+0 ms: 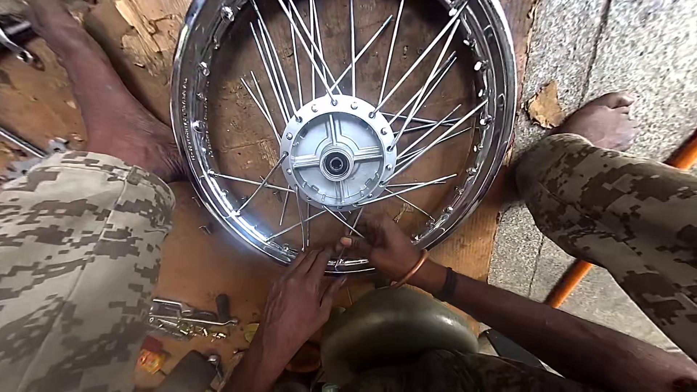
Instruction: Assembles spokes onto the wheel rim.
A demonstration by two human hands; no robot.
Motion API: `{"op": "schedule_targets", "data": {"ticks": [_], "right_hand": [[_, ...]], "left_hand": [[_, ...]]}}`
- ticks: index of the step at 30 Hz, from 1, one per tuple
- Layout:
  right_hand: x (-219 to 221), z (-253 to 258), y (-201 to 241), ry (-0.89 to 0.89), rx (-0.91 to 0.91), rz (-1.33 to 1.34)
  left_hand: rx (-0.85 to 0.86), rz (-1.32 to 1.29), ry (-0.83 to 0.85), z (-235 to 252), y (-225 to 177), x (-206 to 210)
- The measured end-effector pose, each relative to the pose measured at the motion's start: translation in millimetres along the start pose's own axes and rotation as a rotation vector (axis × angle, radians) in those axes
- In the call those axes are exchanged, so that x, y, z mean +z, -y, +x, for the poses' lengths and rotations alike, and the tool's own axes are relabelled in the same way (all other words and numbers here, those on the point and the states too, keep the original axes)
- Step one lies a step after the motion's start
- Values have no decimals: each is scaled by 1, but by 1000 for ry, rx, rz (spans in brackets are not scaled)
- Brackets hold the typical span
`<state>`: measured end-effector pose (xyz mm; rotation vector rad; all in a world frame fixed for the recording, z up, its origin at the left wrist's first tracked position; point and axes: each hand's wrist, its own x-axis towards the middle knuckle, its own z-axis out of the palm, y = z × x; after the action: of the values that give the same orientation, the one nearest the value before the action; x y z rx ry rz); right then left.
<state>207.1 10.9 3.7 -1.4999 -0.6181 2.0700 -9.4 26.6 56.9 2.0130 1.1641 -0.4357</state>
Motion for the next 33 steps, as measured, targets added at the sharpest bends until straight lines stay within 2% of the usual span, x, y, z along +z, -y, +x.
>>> {"op": "schedule_targets", "data": {"ticks": [11, 15, 18, 21, 25, 29, 33], "right_hand": [[11, -1, -1, -89, -24, -85], [8, 1, -2, -68, -55, -238], [4, 0, -3, -60, -109, -415], [-4, -6, -3, 76, 0, -442], [-5, -32, -11, 185, 216, -350], [-4, -36, -30, 44, 190, -419], [-9, -23, -8, 39, 220, -571]], "left_hand": [[31, -3, 0, -4, 28, -1], [22, 75, 18, 9, 14, 1], [10, -50, 86, 16, 9, 5], [5, -151, 88, 19, 6, 9], [-77, -235, 191, 2, -24, 15], [-66, -120, -34, -1, -36, 50], [-146, -163, -167, 4, -41, 63]]}}
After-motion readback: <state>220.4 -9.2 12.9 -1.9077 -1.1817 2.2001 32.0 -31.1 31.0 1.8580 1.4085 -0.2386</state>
